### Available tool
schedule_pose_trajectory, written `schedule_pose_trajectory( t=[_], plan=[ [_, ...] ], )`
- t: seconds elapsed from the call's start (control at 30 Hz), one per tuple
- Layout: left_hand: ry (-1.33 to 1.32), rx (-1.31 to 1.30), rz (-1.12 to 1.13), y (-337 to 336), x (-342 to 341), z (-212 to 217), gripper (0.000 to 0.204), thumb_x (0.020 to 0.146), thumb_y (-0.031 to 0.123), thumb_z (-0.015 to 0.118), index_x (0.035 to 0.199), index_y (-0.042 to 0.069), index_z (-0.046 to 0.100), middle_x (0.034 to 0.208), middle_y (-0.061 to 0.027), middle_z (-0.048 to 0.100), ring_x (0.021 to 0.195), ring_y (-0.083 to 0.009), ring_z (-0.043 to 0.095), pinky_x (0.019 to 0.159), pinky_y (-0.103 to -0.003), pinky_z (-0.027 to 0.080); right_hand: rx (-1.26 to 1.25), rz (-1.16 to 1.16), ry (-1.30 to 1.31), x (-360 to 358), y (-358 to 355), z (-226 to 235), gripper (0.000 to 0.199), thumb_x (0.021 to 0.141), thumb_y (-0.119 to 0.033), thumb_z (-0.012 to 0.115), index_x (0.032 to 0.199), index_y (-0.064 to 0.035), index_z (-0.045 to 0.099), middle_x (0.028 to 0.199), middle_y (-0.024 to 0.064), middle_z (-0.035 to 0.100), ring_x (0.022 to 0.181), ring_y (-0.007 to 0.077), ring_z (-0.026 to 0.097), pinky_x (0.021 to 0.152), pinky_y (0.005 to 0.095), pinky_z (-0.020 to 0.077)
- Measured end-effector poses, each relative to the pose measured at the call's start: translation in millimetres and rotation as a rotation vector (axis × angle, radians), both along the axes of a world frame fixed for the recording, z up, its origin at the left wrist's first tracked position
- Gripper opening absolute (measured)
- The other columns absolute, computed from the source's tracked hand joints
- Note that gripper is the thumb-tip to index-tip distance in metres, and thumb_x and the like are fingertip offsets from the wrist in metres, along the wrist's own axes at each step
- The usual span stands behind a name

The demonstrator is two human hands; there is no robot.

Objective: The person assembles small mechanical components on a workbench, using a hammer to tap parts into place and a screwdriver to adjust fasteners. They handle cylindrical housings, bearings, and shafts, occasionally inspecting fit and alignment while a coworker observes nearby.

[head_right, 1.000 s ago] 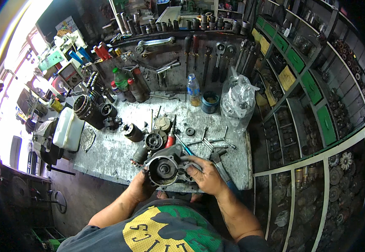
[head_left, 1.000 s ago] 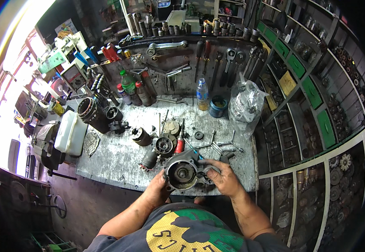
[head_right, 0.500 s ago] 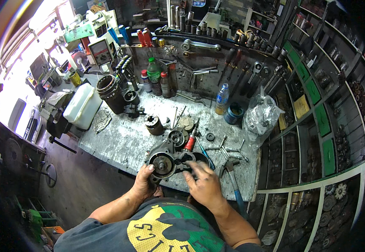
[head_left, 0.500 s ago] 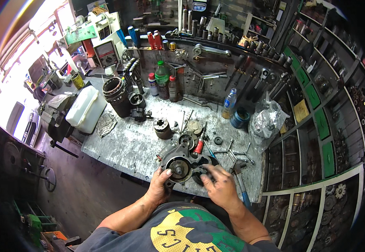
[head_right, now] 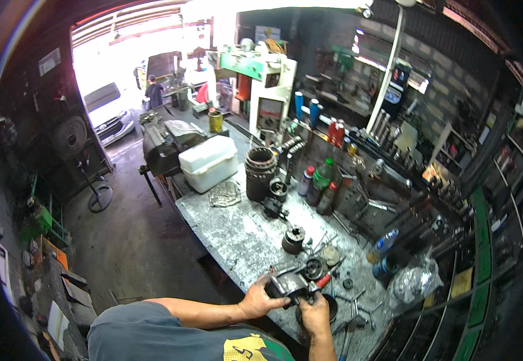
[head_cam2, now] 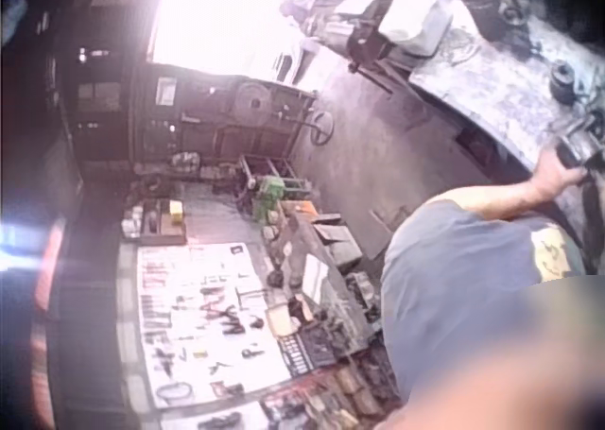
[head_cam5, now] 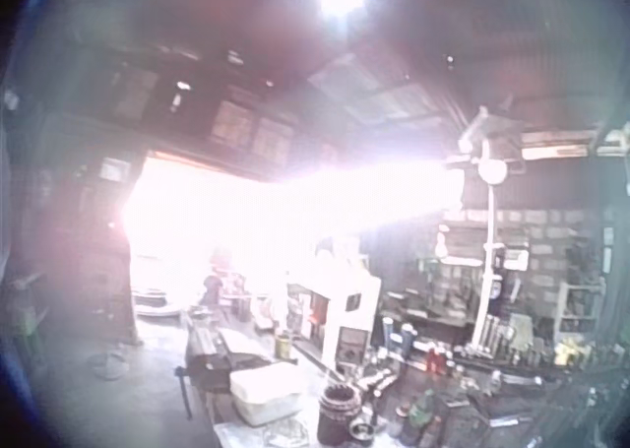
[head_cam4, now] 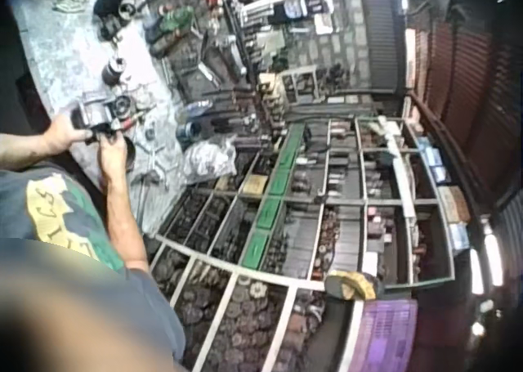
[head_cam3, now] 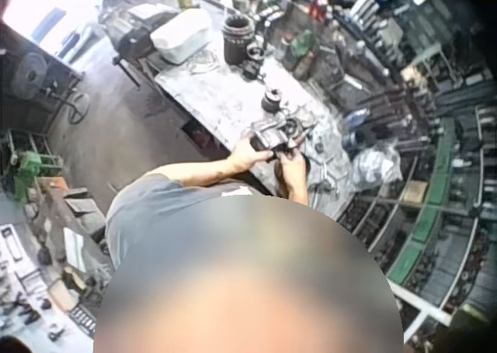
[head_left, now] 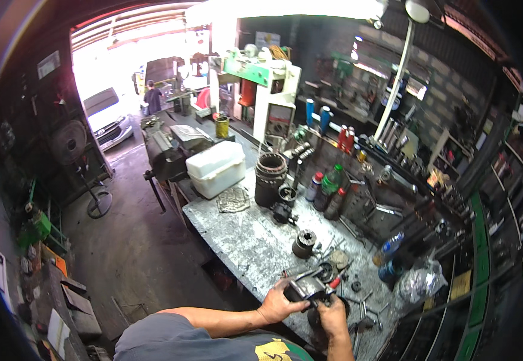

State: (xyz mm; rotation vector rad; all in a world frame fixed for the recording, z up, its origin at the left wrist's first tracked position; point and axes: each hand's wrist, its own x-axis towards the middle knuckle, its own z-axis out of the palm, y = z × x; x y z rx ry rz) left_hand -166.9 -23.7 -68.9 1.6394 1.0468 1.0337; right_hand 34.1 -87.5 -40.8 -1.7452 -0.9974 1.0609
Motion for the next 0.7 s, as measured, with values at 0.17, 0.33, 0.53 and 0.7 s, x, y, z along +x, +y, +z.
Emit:
schedule_pose_trajectory(
  t=[0.17, 0.33, 0.53, 0.7],
  plan=[
    [-0.080, 0.057, -0.003, -3, -6, 10, 0.098, 0.070, 0.047, 0.100, 0.146, -0.003, 0.062, 0.135, -0.0265, 0.066, 0.130, -0.0384, 0.065, 0.115, -0.043, 0.050, 0.098, 0.072, 0.381, -2, 2, -13, 0.040, 0.097, -0.007, 0.075, 0.135, 0.0010, 0.066, 0.101, 0.0072, 0.073, 0.079, 0.0148, 0.068, 0.067, 0.0309, 0.0586],
    [0.020, -0.001, 0.040, -4, -10, 14, 0.089, 0.076, 0.041, 0.095, 0.151, 0.007, 0.062, 0.143, -0.0229, 0.066, 0.134, -0.0378, 0.063, 0.117, -0.044, 0.049, 0.098, 0.029, 0.381, -5, 16, -18, 0.037, 0.095, -0.002, 0.074, 0.131, 0.0033, 0.069, 0.102, 0.0063, 0.076, 0.077, 0.0133, 0.068, 0.067, 0.0304, 0.0564],
    [-0.037, -0.083, 0.022, -1, -12, -5, 0.088, 0.077, 0.047, 0.094, 0.149, 0.007, 0.064, 0.143, -0.0238, 0.067, 0.135, -0.0396, 0.063, 0.118, -0.045, 0.048, 0.187, 0.042, -0.069, -15, 15, -24, 0.025, 0.092, -0.006, 0.080, 0.113, 0.0060, 0.076, 0.093, 0.0079, 0.078, 0.079, 0.0137, 0.073, 0.066, 0.0324, 0.0589],
    [0.008, -0.055, 0.050, -4, -13, -19, 0.085, 0.079, 0.041, 0.096, 0.146, -0.001, 0.064, 0.131, -0.0197, 0.075, 0.120, -0.0267, 0.072, 0.110, -0.040, 0.054, 0.140, -0.108, -0.208, -26, 12, -44, 0.031, 0.086, -0.002, 0.084, 0.113, 0.0093, 0.075, 0.098, 0.0162, 0.081, 0.084, 0.0247, 0.078, 0.079, 0.0388, 0.0623]
  ],
)
